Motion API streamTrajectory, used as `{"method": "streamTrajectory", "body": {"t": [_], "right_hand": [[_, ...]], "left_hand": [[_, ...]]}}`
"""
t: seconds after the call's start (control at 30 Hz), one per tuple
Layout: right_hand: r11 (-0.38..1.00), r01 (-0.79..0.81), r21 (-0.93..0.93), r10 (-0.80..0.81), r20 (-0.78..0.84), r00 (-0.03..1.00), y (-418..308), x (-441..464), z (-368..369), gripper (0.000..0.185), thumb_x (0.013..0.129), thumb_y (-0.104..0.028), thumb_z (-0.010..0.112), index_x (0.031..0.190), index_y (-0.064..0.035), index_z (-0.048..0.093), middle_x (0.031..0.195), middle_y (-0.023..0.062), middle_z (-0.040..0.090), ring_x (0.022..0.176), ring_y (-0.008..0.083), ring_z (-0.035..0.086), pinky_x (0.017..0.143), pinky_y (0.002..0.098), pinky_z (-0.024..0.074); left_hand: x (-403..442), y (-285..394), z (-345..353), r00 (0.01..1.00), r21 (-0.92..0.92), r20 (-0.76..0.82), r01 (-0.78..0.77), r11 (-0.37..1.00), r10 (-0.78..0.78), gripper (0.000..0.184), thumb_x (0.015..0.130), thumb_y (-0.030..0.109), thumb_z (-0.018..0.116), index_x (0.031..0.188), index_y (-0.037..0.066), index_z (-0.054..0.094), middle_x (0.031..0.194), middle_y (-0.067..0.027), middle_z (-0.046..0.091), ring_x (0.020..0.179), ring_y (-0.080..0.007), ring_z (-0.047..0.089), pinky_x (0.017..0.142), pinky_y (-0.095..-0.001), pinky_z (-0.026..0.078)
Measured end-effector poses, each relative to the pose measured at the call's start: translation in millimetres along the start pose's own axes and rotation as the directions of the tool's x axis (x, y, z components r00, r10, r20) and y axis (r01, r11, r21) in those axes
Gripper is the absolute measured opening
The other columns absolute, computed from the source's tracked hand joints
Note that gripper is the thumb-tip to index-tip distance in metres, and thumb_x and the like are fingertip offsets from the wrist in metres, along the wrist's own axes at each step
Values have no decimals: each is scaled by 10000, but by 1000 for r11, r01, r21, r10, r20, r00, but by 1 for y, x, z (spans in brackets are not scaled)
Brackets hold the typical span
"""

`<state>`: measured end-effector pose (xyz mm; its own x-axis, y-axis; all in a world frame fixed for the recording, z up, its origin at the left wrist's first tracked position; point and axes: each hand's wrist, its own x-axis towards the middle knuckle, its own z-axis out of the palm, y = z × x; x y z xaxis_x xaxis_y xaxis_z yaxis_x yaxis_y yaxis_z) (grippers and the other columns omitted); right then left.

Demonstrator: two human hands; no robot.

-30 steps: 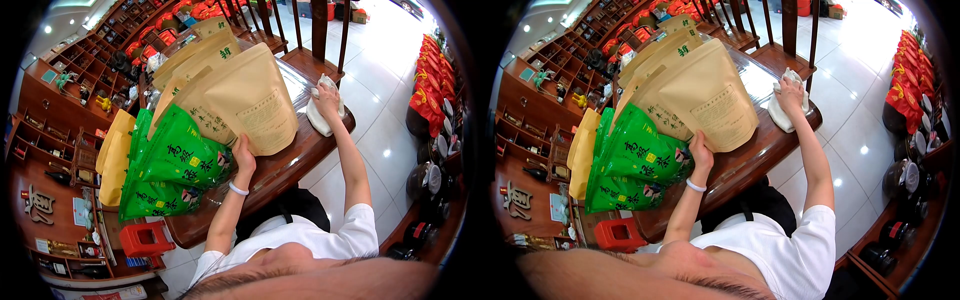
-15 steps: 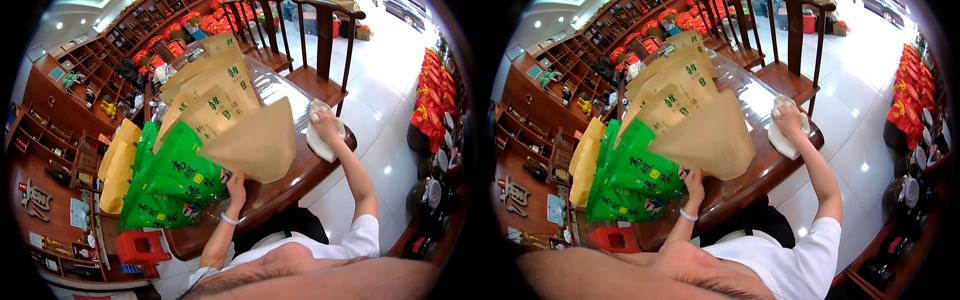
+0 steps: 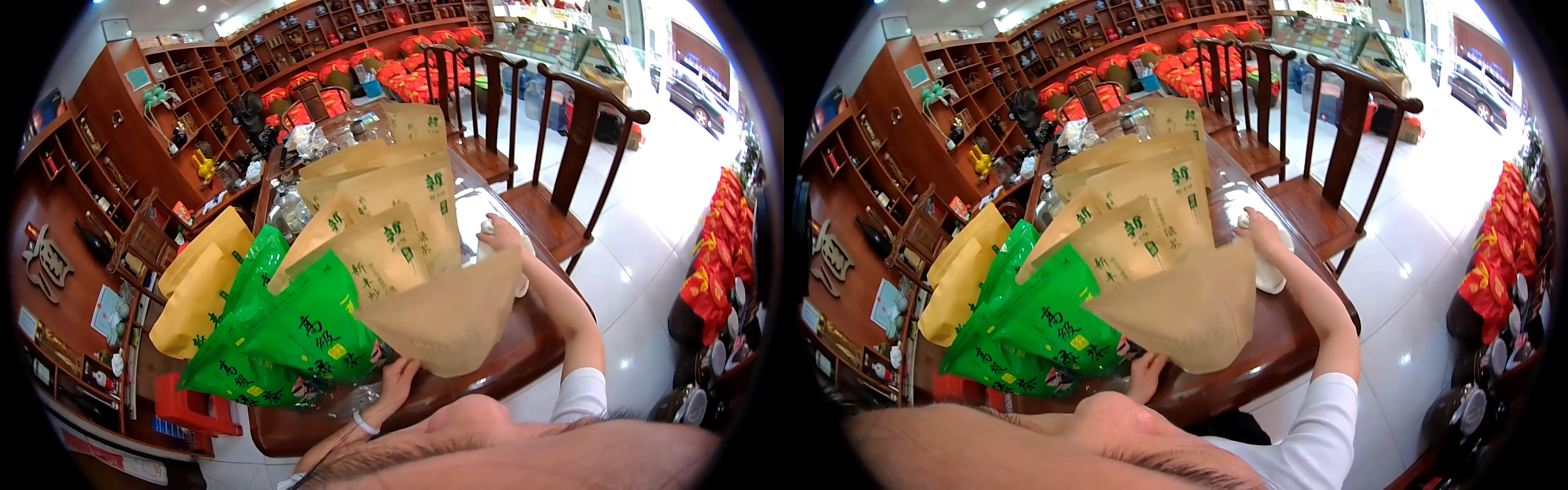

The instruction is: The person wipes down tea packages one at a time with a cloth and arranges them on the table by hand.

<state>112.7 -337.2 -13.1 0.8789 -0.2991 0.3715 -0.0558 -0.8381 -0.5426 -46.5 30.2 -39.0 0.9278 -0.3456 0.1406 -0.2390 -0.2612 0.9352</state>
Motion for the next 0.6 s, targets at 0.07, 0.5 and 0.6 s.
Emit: {"method": "streamTrajectory", "body": {"t": [0.07, 0.5, 0.6], "right_hand": [[1000, 8, 30, -10, 64, 998, -9, 38, 11, 636, 717, -362, 664, 1213, -40, 429, 1072, 191, 560, 982, 329, 546, 830, 389, 438], [942, 66, 329, -56, -38, 998, -50, 241, 11, 405, 756, -318, 604, 1090, -92, 571, 1023, 185, 604, 953, 325, 577, 799, 401, 446], [977, -55, 205, 64, -38, 997, -63, 237, 5, 331, 744, -341, 601, 963, -96, 638, 957, 180, 620, 899, 344, 587, 762, 420, 459]], "left_hand": [[2, 4, 1, 999, 13, -34, -19, 1000, 20, 141, 838, 99, 550, 827, -37, 586, 714, -86, 588, 662, -82, 498, 609, -255, 425], [6, -18, 15, 991, -76, -99, 83, 994, -90, 135, 798, 108, 611, 862, -9, 592, 731, -107, 588, 634, -103, 518, 588, -265, 439], [7, -17, 16, 991, -87, -97, 81, 993, -89, 145, 788, 107, 625, 877, -3, 595, 746, -102, 593, 642, -106, 526, 593, -266, 443]]}}
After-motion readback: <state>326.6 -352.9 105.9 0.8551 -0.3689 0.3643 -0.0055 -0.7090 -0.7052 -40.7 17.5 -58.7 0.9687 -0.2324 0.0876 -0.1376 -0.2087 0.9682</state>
